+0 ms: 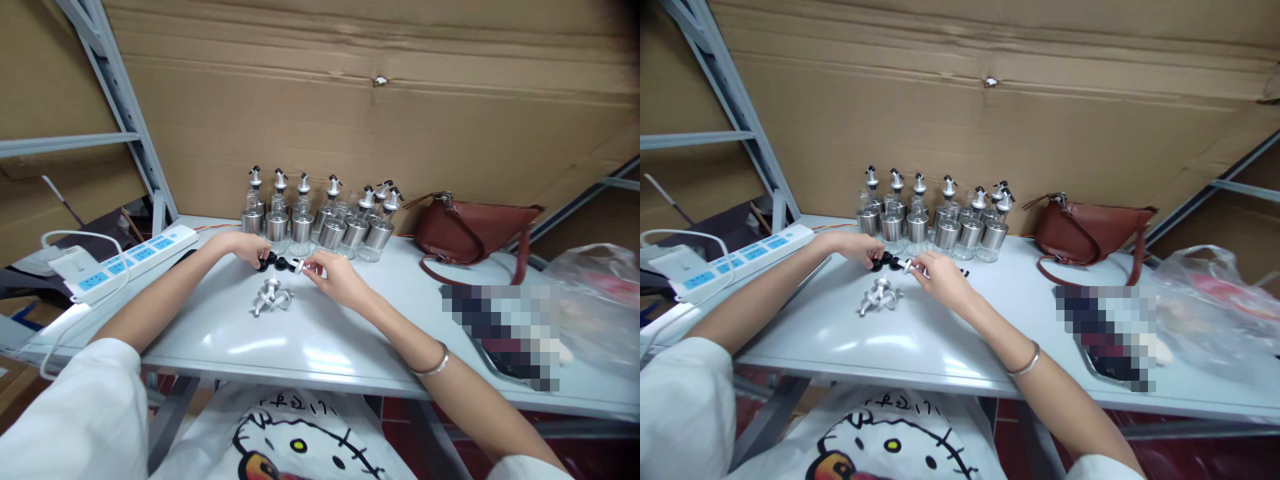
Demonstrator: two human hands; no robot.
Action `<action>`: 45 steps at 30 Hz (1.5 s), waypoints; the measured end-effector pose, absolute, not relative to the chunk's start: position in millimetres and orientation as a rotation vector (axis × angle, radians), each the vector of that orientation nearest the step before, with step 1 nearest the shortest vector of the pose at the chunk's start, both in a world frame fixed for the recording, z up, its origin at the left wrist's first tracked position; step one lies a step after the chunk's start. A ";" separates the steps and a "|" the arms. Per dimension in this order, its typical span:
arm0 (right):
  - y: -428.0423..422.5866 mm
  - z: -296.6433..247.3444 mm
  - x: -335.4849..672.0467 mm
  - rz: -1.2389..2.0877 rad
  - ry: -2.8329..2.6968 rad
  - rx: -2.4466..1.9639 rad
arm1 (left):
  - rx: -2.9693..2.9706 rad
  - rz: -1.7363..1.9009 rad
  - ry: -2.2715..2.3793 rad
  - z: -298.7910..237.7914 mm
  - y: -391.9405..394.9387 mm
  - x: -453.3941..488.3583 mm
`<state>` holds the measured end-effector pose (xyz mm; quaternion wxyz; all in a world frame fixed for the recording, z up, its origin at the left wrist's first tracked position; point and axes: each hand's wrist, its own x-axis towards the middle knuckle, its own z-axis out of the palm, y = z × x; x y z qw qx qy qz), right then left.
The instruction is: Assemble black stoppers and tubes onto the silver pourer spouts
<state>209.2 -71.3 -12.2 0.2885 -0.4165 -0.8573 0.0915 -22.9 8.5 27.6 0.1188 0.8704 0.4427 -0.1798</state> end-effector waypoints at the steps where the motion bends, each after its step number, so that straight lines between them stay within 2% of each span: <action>1: -72.7 -15.0 209.0 0.270 -2.303 -1.145 | 2.547 -0.506 1.269 24.6 8.7 -20.9; 9: -81.5 -15.2 212.4 0.350 -2.454 -1.210 | 2.491 -0.421 1.447 39.9 -23.8 -18.6; 13: -87.0 -14.1 211.3 0.469 -2.491 -1.162 | 2.499 -0.426 1.146 47.5 -57.6 -7.4; 17: -91.2 -14.7 208.1 0.661 -2.490 -1.068 | 2.541 -0.550 1.132 39.5 -79.0 14.3; 25: -92.4 -11.8 209.2 0.810 -2.484 -0.936 | 2.568 -0.542 1.076 22.2 -68.8 15.5; 37: -94.3 -5.5 210.7 0.891 -2.482 -0.918 | 2.490 -0.622 0.990 41.9 -69.8 3.4; 45: -95.9 -9.9 209.8 0.880 -2.524 -0.859 | 2.514 -0.538 1.046 41.8 -71.9 6.0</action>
